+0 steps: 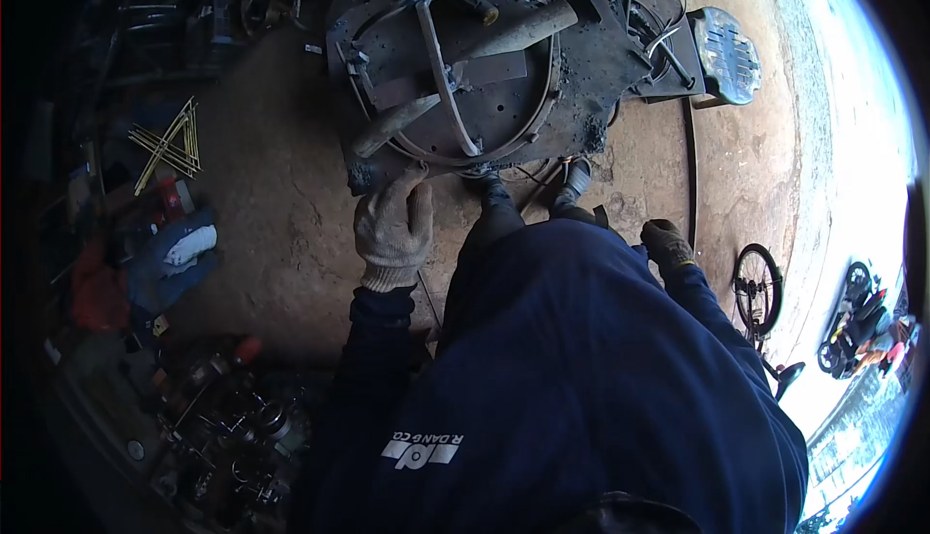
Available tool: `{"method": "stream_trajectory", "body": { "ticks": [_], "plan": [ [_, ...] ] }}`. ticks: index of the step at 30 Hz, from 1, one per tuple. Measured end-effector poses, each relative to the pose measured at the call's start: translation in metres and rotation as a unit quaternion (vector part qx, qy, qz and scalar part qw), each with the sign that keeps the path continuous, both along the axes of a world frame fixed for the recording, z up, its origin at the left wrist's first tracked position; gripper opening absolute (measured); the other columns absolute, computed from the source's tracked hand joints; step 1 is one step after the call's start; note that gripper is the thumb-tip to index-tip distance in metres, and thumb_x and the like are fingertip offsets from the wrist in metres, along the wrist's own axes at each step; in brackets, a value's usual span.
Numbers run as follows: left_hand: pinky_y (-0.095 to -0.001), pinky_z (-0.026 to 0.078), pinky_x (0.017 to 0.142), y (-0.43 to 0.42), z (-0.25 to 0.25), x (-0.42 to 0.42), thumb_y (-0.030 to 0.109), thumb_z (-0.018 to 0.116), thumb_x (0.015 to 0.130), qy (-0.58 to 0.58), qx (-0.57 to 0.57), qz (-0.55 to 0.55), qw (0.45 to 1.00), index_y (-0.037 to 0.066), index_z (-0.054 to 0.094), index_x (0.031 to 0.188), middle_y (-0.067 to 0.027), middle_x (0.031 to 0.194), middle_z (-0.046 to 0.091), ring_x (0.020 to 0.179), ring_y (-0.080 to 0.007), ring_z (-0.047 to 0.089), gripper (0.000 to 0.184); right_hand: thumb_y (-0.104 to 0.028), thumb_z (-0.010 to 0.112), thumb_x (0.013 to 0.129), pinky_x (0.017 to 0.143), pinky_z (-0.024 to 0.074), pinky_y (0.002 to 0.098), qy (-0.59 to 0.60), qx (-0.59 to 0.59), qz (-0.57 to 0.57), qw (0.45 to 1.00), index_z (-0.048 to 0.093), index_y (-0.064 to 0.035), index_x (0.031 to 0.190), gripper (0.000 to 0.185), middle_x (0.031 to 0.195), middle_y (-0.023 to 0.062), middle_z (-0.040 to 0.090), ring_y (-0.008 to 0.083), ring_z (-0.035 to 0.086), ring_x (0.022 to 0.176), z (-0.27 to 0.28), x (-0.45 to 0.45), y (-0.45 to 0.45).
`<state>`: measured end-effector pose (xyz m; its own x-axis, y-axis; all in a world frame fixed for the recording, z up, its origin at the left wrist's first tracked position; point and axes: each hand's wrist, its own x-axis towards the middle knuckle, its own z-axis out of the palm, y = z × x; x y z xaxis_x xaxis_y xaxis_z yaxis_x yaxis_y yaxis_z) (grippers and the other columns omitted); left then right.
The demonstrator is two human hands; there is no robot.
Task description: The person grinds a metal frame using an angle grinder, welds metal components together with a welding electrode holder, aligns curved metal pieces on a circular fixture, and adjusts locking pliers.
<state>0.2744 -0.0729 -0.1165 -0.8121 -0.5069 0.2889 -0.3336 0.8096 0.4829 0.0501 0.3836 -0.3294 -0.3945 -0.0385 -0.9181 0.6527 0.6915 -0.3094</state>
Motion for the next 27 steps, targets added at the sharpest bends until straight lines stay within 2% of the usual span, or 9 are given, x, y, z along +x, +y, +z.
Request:
{"method": "stream_trajectory", "body": {
  "ticks": [5,7,9,10,14,17,19,21,27],
  "plan": [
    [-0.0371,0.056,0.071,-0.023,0.016,-0.001,0.007,0.075,0.085,0.075,-0.033,0.052,0.995,0.005,0.071,0.101,-0.0102,0.094,0.073,0.077,-0.0258,0.070,0.016,-0.025,0.066,0.090,0.052,0.0512,0.0343,0.069,-0.037,-0.027,0.997,0.059,0.0045,0.121,0.043,0.086,0.0092,0.064,0.0190,0.062,0.064,0.044,-0.003,-0.054],
    [-0.0348,0.057,0.072,-0.048,0.020,0.001,0.008,0.074,0.088,0.068,-0.126,0.032,0.989,0.004,0.071,0.107,-0.0114,0.100,0.071,0.080,-0.0234,0.069,0.020,-0.025,0.068,0.093,0.051,0.0501,0.0330,0.164,-0.128,-0.077,0.975,0.059,0.0021,0.122,0.041,0.086,0.0080,0.064,0.0168,0.061,0.064,0.062,-0.012,-0.083],
    [-0.0327,0.058,0.074,-0.074,0.022,-0.003,0.011,0.071,0.091,0.121,0.097,0.211,0.965,0.004,0.071,0.115,-0.0109,0.104,0.070,0.083,-0.0191,0.068,0.025,-0.022,0.067,0.098,0.049,0.0477,0.0301,0.251,-0.205,-0.125,0.938,0.062,-0.0010,0.116,0.028,0.081,0.0067,0.063,0.0145,0.059,0.060,0.091,-0.022,-0.121],
    [-0.0327,0.058,0.074,-0.087,0.021,-0.005,0.011,0.071,0.091,0.127,0.090,0.215,0.964,0.004,0.071,0.115,-0.0109,0.104,0.070,0.083,-0.0191,0.068,0.025,-0.024,0.067,0.099,0.049,0.0470,0.0285,0.277,-0.229,-0.132,0.924,0.063,-0.0018,0.117,0.029,0.083,0.0063,0.063,0.0131,0.058,0.059,0.107,-0.029,-0.140],
    [-0.0300,0.055,0.080,-0.129,0.019,-0.020,0.017,0.070,0.093,0.096,0.303,0.235,0.919,-0.001,0.068,0.121,-0.0090,0.104,0.070,0.089,-0.0156,0.066,0.033,-0.026,0.068,0.098,0.052,0.0466,0.0254,0.300,-0.336,-0.111,0.886,0.063,-0.0033,0.120,0.032,0.085,0.0039,0.065,0.0108,0.057,0.061,0.188,-0.050,-0.221],
    [-0.0303,0.052,0.086,-0.146,-0.003,-0.038,0.020,0.072,0.091,0.025,0.379,0.192,0.905,-0.003,0.066,0.122,-0.0089,0.108,0.070,0.095,-0.0154,0.065,0.039,-0.027,0.068,0.098,0.053,0.0476,0.0266,0.293,-0.311,-0.011,0.904,0.065,-0.0019,0.117,0.032,0.087,0.0045,0.066,0.0108,0.059,0.063,0.226,-0.058,-0.272],
    [-0.0305,0.051,0.090,-0.148,-0.010,-0.045,0.022,0.073,0.091,-0.038,0.384,0.171,0.906,-0.003,0.066,0.123,-0.0094,0.113,0.070,0.099,-0.0157,0.065,0.042,-0.033,0.064,0.099,0.051,0.0480,0.0263,0.313,-0.240,0.166,0.904,0.067,-0.0044,0.115,0.033,0.087,0.0041,0.067,0.0115,0.060,0.061,0.237,-0.061,-0.297],
    [-0.0309,0.049,0.093,-0.149,-0.010,-0.050,0.020,0.074,0.088,-0.083,0.475,0.131,0.866,-0.003,0.066,0.122,-0.0104,0.114,0.069,0.100,-0.0173,0.065,0.042,-0.035,0.063,0.099,0.052,0.0484,0.0273,0.290,-0.217,0.216,0.907,0.068,-0.0047,0.112,0.033,0.085,0.0039,0.068,0.0116,0.061,0.062,0.236,-0.062,-0.313],
    [-0.0301,0.049,0.090,-0.137,0.001,-0.050,0.016,0.072,0.087,-0.037,0.507,0.133,0.851,-0.005,0.066,0.117,-0.0102,0.110,0.070,0.097,-0.0170,0.064,0.037,-0.038,0.058,0.099,0.053,0.0494,0.0311,0.254,-0.080,0.324,0.908,0.071,-0.0049,0.106,0.037,0.075,0.0049,0.067,0.0129,0.063,0.058,0.270,-0.053,-0.345]
  ]
}}
